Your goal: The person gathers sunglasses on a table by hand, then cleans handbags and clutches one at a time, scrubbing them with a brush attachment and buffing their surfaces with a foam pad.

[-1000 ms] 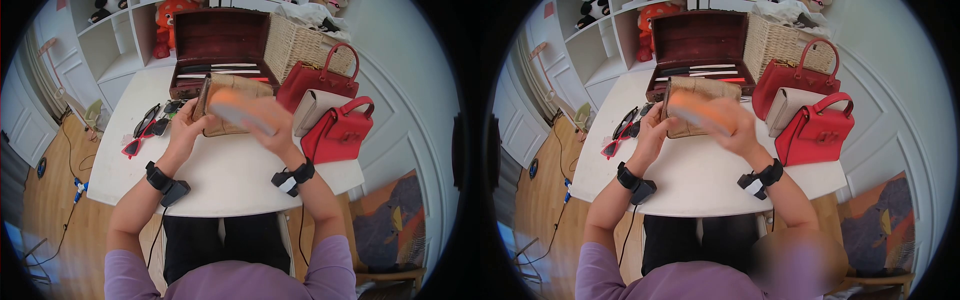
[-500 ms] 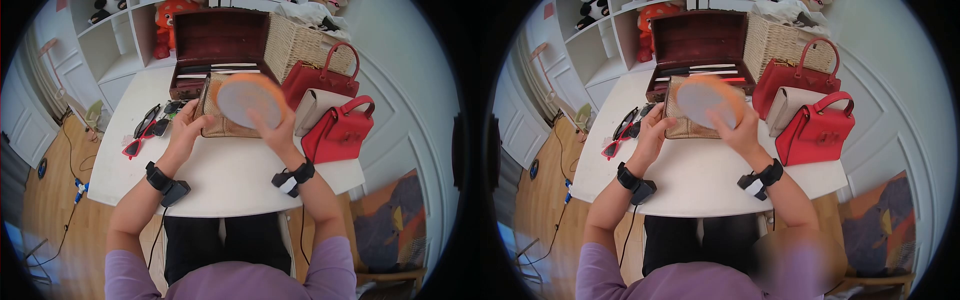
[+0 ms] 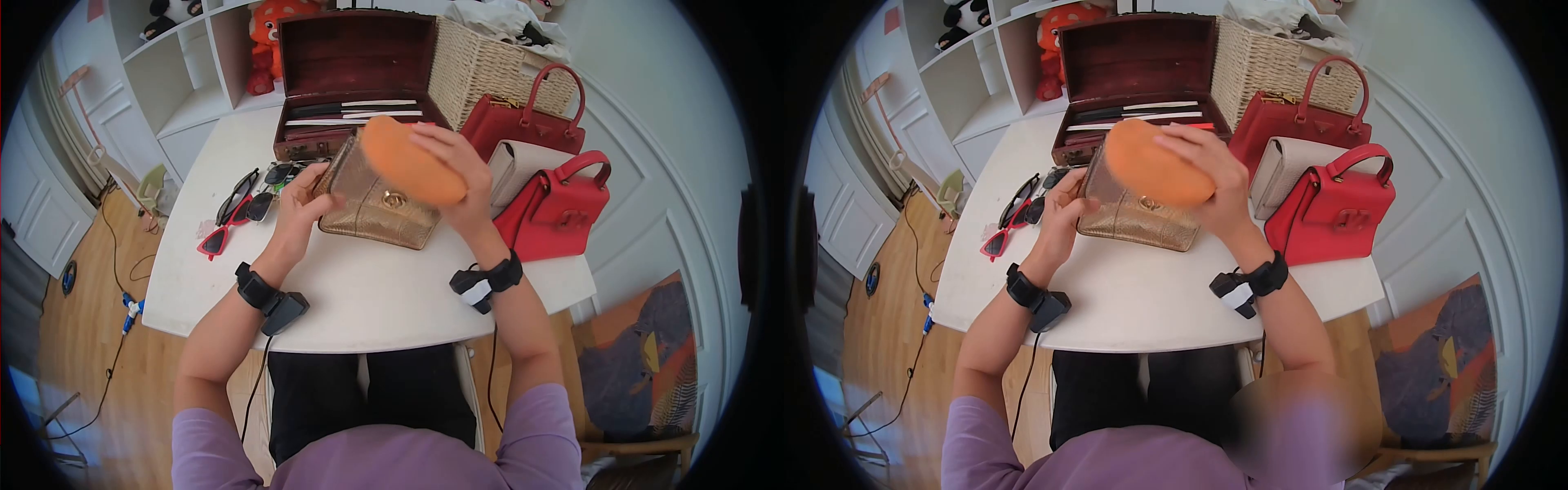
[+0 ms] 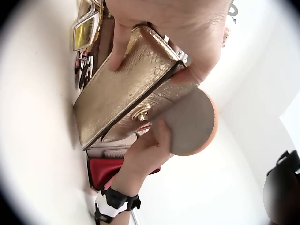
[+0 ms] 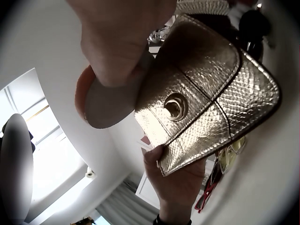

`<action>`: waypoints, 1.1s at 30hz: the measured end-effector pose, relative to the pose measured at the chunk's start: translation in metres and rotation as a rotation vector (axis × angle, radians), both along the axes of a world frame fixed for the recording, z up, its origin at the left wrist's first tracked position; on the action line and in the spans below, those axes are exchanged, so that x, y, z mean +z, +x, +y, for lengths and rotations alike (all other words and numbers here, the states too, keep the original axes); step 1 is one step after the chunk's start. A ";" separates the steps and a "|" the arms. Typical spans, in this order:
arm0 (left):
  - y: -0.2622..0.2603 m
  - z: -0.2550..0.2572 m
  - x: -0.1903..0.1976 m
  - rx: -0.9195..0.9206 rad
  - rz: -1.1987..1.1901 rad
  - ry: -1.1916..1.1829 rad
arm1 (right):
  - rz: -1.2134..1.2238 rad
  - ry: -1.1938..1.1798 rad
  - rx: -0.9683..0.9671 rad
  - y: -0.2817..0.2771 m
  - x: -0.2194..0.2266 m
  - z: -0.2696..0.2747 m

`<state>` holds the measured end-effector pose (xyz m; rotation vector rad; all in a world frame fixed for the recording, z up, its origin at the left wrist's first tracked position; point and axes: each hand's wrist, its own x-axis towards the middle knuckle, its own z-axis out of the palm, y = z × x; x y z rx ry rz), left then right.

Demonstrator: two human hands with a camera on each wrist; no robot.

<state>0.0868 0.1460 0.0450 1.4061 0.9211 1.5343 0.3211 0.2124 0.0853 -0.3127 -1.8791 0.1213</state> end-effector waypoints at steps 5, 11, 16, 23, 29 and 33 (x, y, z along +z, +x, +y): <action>-0.003 0.001 -0.002 -0.064 0.010 -0.003 | -0.014 -0.336 0.229 0.015 0.001 0.011; -0.006 0.004 -0.006 -0.135 -0.076 -0.036 | -0.054 -0.301 0.406 0.015 0.005 0.006; -0.001 0.004 -0.012 -0.232 -0.159 -0.094 | -0.157 -0.857 0.545 0.038 -0.007 0.025; -0.001 0.005 -0.013 -0.315 -0.341 -0.131 | -0.108 -0.995 0.643 0.033 -0.007 0.018; -0.008 0.006 -0.007 -0.273 -0.351 -0.143 | -0.086 -0.912 0.634 0.033 0.000 0.013; -0.008 0.005 -0.002 -0.160 -0.451 -0.225 | -0.037 -0.911 0.619 0.033 0.001 0.017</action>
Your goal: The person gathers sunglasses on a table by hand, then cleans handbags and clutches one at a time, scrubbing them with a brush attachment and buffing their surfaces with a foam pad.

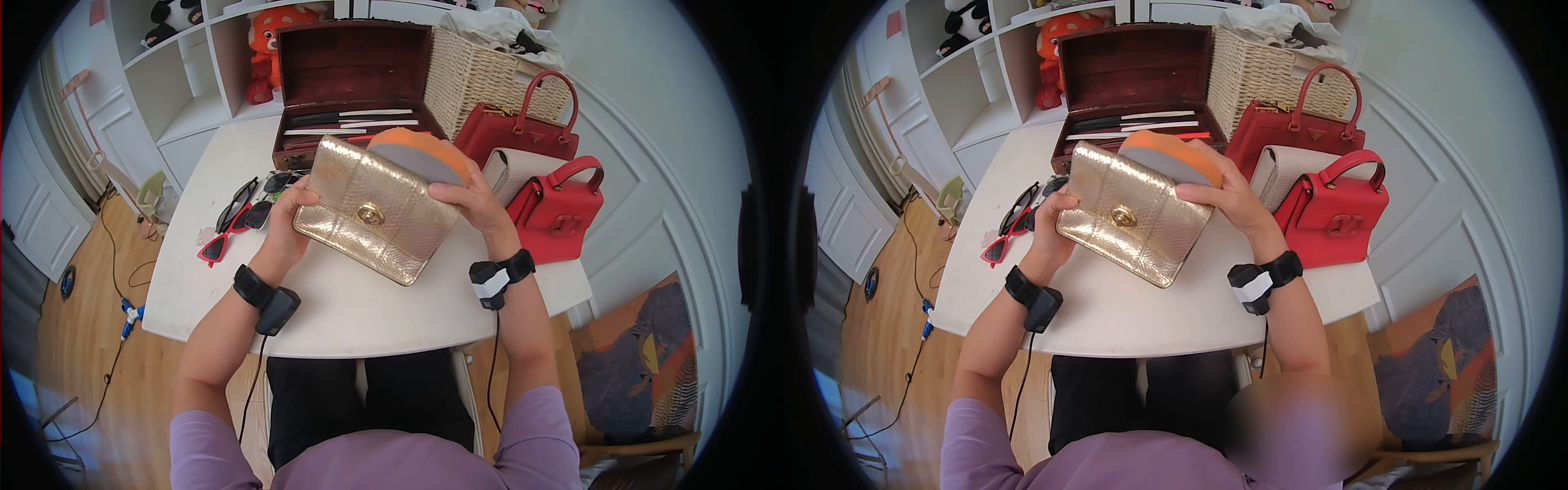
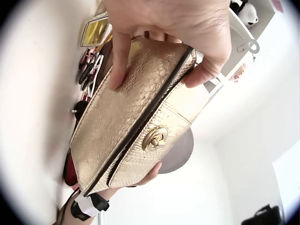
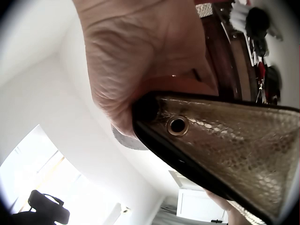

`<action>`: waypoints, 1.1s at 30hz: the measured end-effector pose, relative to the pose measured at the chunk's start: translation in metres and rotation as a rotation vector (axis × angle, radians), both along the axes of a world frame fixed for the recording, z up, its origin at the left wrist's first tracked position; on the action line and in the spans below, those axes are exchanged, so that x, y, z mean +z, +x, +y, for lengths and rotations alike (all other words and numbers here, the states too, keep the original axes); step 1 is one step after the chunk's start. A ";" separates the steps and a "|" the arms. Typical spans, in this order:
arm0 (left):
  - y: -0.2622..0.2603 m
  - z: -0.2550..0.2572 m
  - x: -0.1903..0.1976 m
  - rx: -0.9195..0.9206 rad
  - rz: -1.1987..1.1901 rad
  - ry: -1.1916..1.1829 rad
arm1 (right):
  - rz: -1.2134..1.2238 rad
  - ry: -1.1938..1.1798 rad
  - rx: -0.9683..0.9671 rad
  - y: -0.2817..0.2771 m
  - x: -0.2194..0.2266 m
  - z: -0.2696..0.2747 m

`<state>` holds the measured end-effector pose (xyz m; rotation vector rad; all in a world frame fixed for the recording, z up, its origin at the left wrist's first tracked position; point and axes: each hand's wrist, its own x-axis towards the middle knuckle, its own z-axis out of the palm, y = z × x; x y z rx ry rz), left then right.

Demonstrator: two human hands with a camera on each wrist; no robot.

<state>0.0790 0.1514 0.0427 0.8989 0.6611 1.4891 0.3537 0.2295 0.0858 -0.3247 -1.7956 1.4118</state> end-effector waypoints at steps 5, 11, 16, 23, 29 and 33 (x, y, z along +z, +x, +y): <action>-0.011 0.010 -0.013 0.067 -0.070 -0.115 | -0.001 0.286 -0.093 -0.006 0.002 0.005; -0.016 0.012 -0.013 0.034 -0.200 -0.148 | 0.195 0.016 -0.103 -0.001 -0.011 0.013; -0.009 0.006 -0.002 -0.080 -0.293 -0.121 | 0.342 -0.356 -0.075 -0.018 -0.018 0.004; 0.002 -0.002 0.009 0.019 -0.135 -0.024 | -0.050 -0.238 0.063 -0.030 -0.057 0.009; -0.005 0.004 0.002 0.091 0.084 -0.050 | 0.288 -0.389 0.189 -0.030 -0.042 0.007; 0.001 0.005 -0.001 0.105 0.120 -0.029 | 0.388 -0.310 0.033 -0.024 -0.029 0.004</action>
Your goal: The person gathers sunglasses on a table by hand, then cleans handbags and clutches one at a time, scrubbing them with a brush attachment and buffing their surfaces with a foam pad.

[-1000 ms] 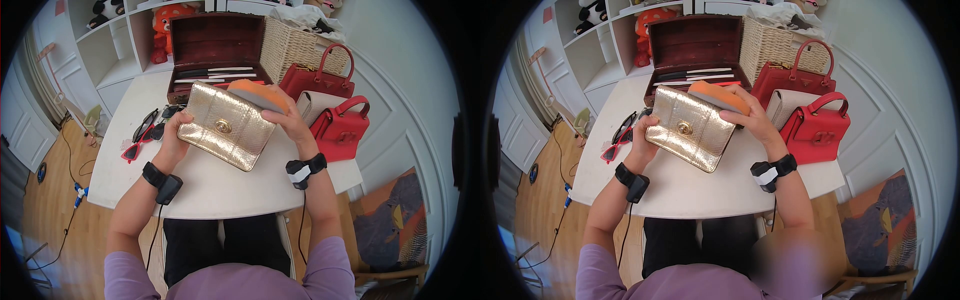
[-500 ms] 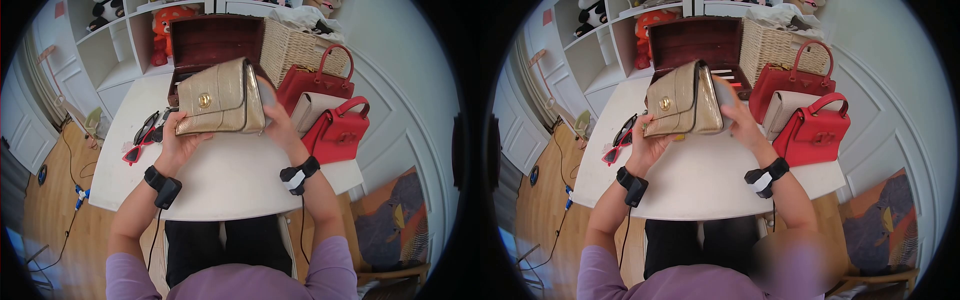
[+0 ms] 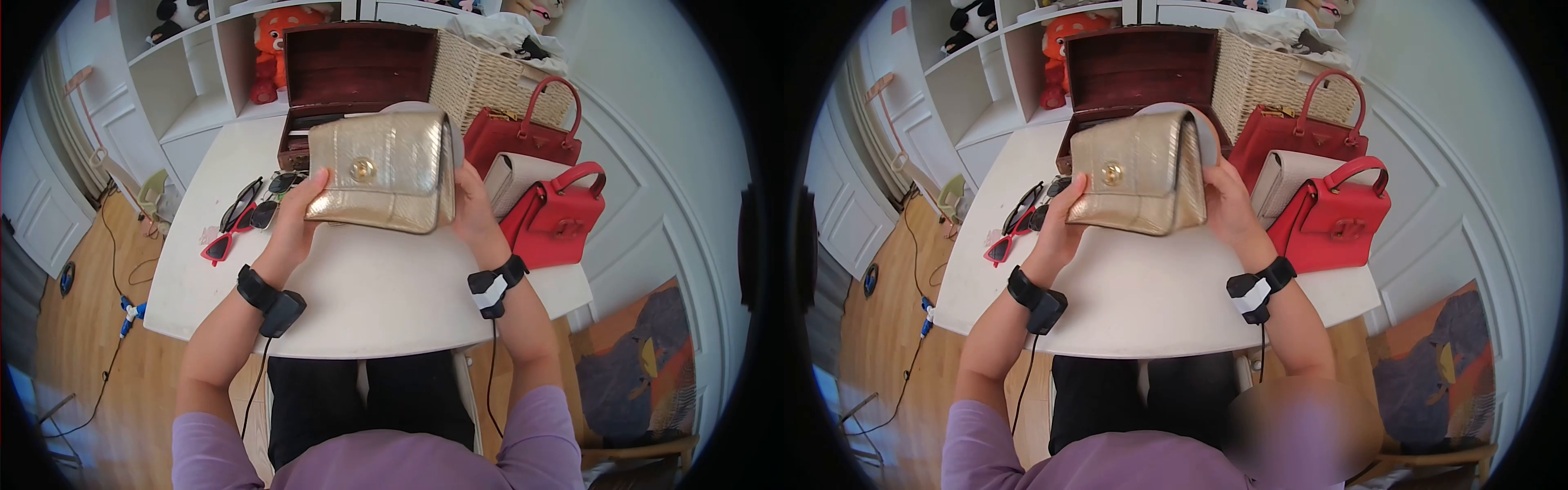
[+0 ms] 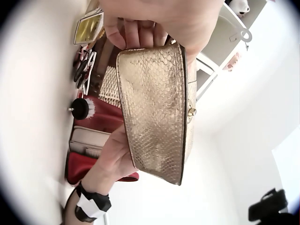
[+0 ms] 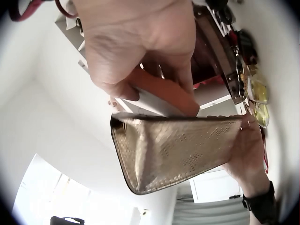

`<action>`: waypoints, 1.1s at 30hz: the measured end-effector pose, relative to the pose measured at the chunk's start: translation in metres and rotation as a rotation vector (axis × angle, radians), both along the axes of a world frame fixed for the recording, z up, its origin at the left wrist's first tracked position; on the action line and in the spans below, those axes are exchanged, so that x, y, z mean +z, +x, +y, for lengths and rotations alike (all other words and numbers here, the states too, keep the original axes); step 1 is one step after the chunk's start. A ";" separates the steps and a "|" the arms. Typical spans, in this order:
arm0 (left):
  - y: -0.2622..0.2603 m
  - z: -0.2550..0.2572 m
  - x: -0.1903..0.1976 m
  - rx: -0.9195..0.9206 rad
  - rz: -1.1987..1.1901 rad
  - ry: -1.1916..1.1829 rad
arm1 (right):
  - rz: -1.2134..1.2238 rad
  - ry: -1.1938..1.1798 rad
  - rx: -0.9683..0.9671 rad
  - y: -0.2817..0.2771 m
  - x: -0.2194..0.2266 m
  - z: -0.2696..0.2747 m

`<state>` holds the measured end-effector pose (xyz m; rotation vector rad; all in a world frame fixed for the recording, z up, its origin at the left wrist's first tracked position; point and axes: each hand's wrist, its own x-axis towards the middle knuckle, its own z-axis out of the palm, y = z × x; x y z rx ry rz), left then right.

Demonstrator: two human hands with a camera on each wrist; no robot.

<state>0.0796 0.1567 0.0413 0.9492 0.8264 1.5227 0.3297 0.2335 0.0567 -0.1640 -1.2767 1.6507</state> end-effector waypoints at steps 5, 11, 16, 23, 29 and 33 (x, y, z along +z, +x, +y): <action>-0.001 0.004 -0.014 0.012 0.130 0.031 | -0.090 -0.050 0.135 0.005 -0.034 0.012; 0.008 -0.003 -0.008 0.040 0.113 -0.036 | -0.282 -0.021 0.044 -0.003 -0.031 0.007; 0.001 0.000 -0.009 0.005 0.188 -0.025 | -0.175 -0.035 0.176 -0.004 -0.021 0.009; -0.009 0.004 -0.006 0.094 0.235 -0.033 | 0.090 -0.003 -0.147 0.003 0.015 -0.001; -0.007 0.003 -0.006 0.151 0.229 -0.097 | -0.009 0.263 -0.490 -0.005 0.010 0.000; -0.006 0.002 -0.003 0.230 0.221 -0.124 | -0.217 0.463 -0.635 -0.006 0.009 -0.001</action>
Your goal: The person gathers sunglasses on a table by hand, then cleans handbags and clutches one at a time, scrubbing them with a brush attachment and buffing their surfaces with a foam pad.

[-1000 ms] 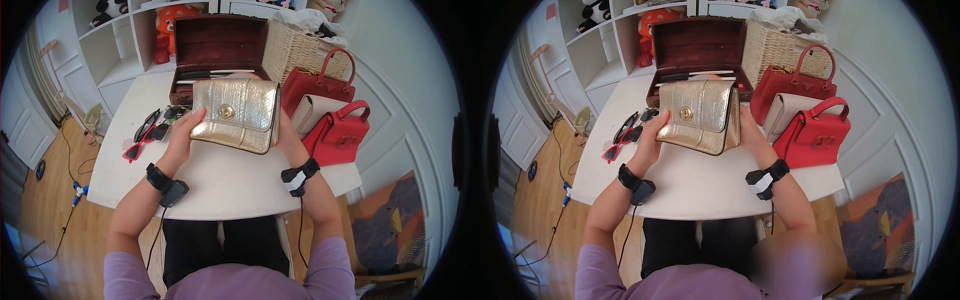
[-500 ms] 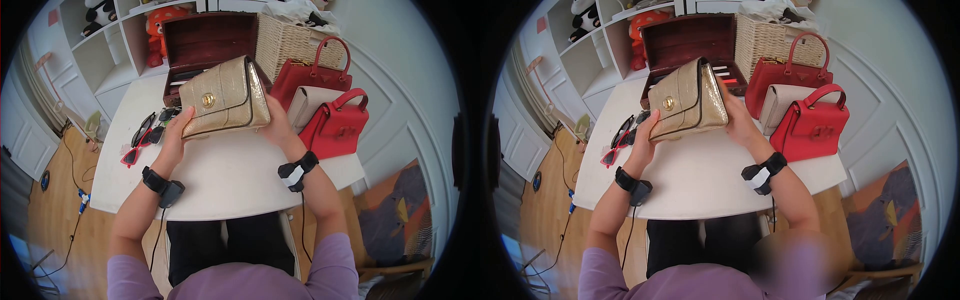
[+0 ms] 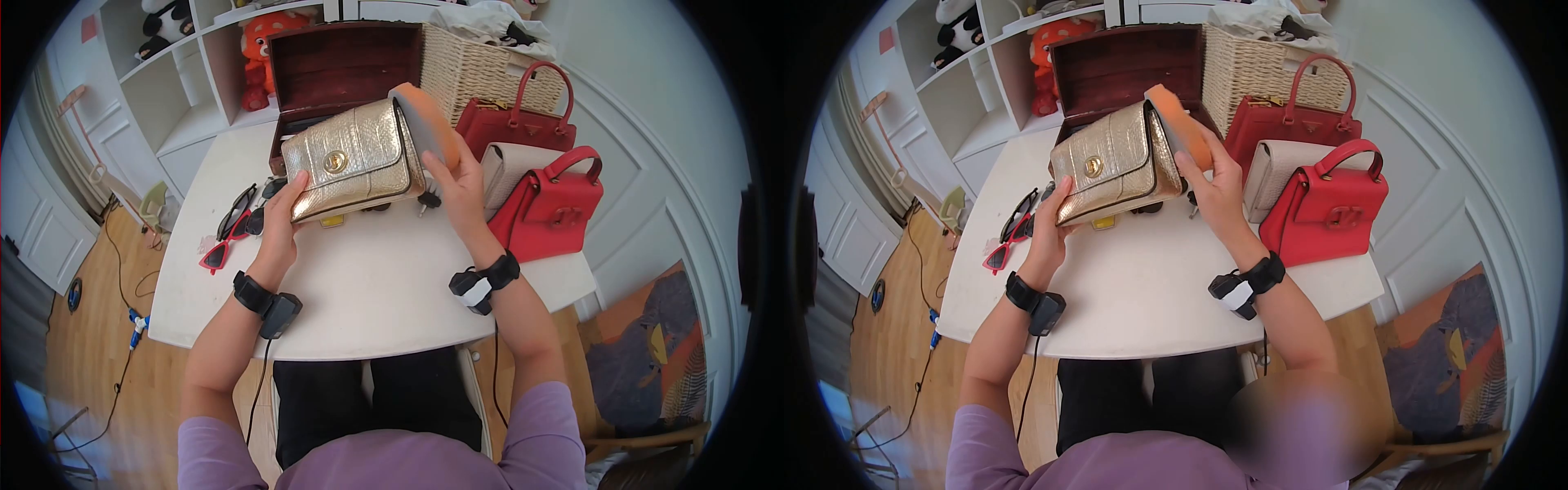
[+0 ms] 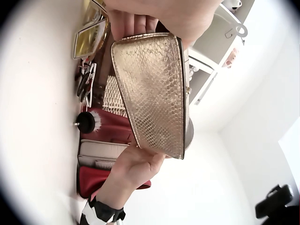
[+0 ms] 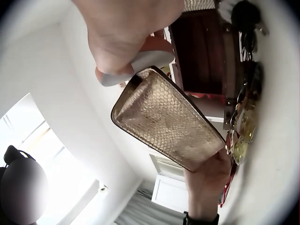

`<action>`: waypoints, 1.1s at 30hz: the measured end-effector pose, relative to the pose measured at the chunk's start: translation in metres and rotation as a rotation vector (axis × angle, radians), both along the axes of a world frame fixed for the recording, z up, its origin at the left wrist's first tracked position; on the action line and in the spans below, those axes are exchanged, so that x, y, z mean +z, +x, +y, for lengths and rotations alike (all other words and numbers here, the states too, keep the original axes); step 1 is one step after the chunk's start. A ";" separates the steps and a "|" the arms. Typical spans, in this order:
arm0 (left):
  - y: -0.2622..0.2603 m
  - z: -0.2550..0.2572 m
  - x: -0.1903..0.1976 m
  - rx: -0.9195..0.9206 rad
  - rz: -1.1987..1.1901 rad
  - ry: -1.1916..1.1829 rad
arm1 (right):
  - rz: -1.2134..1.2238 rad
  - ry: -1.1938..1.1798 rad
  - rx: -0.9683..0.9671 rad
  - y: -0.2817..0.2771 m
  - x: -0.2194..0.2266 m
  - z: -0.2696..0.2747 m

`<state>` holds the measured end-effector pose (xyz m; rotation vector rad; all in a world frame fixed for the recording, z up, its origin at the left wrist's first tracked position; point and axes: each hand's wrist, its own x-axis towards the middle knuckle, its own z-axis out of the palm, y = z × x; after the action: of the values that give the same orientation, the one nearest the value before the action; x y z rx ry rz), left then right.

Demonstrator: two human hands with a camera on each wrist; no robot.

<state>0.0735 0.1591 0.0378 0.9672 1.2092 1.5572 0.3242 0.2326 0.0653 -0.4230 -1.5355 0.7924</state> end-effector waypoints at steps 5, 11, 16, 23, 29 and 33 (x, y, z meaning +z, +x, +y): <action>-0.001 -0.001 0.001 0.040 0.012 -0.023 | -0.053 0.170 -0.106 0.001 0.002 0.003; -0.001 -0.004 0.004 0.054 -0.033 -0.043 | -0.164 0.359 -0.198 0.005 0.008 -0.001; -0.008 -0.002 0.009 0.036 -0.210 -0.011 | -0.261 0.462 -0.212 -0.005 0.012 -0.016; 0.008 -0.007 0.011 -0.272 -0.346 0.067 | -0.387 0.627 -0.289 -0.019 -0.004 -0.024; -0.002 0.001 0.006 -0.283 -0.651 0.062 | -0.387 0.570 0.077 -0.025 -0.006 -0.032; 0.006 -0.006 0.009 -0.329 -0.470 0.001 | -0.357 0.273 0.092 -0.020 -0.013 -0.029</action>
<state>0.0794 0.1528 0.0473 0.7028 0.6823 1.4130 0.3044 0.2034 0.0522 -0.3023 -1.9790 0.5852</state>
